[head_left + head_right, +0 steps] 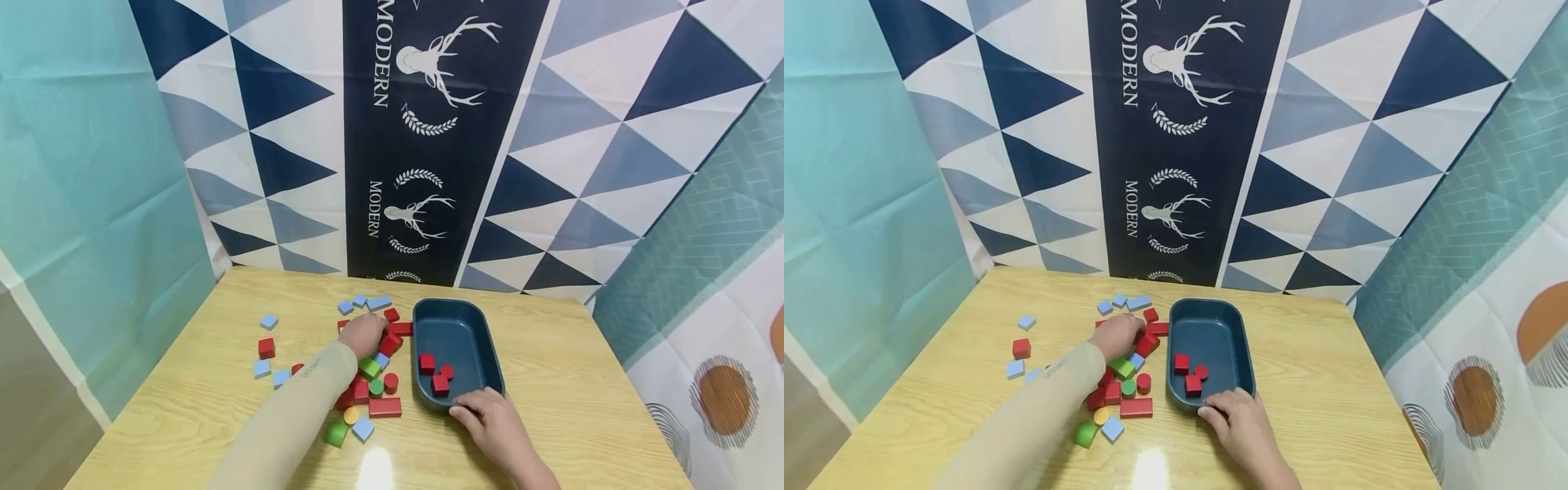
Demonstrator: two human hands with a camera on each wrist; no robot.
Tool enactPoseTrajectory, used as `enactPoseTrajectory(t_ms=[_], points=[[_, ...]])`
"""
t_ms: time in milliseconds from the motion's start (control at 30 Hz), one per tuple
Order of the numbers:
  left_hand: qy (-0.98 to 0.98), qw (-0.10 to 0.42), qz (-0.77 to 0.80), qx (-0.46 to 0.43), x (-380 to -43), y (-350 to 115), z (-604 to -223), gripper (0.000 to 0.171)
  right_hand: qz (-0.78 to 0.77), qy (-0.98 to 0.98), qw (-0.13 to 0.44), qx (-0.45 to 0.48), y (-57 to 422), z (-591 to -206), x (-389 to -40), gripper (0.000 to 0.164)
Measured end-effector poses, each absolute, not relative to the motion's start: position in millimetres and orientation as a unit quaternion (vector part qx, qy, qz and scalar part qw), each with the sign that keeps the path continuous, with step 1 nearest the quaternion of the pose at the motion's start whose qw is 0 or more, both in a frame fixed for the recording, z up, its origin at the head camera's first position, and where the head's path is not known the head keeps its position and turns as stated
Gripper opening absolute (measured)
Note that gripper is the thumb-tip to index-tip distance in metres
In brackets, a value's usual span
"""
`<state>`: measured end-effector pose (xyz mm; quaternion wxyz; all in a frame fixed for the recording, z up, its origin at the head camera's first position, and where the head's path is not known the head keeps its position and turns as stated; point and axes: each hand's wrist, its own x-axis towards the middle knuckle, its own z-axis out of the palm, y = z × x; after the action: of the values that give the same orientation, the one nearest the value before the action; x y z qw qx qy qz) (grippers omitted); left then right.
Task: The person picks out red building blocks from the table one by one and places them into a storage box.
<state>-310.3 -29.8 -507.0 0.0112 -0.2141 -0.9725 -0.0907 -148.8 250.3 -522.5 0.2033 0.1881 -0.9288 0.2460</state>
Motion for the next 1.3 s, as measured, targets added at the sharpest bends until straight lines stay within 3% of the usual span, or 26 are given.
enactPoseTrajectory(t_ms=[200, 400, 533, 700, 867, 1067, 1300], points=[[-0.973, -0.031, -0.117, -0.197, -311.1, -27.8, -500.6, 0.012, 0.239, -0.935, 0.193, 0.179, 249.5, -519.4, -149.8, 0.012], [-0.972, -0.006, -0.112, -0.205, -310.1, -29.5, -504.2, 0.014, 0.253, -0.935, 0.181, 0.173, 248.3, -518.1, -149.1, 0.012], [-0.974, -0.009, -0.131, -0.186, -309.8, -30.2, -492.5, 0.005, 0.255, -0.934, 0.183, 0.173, 248.6, -517.8, -147.7, 0.012], [-0.970, 0.033, -0.173, -0.167, -303.9, -14.0, -458.3, 0.017, 0.250, -0.935, 0.188, 0.167, 250.9, -517.8, -146.6, 0.014], [-0.950, 0.091, -0.179, -0.240, -291.0, 21.4, -440.8, 0.014, 0.245, -0.937, 0.186, 0.167, 252.4, -518.6, -146.7, 0.013], [-0.942, 0.083, -0.143, -0.292, -276.6, 55.7, -456.4, 0.014, 0.242, -0.937, 0.185, 0.173, 250.0, -519.1, -147.5, 0.012], [-0.959, 0.076, -0.105, -0.250, -274.1, 65.1, -481.6, 0.006, 0.244, -0.932, 0.197, 0.182, 250.0, -519.9, -147.9, 0.013]])
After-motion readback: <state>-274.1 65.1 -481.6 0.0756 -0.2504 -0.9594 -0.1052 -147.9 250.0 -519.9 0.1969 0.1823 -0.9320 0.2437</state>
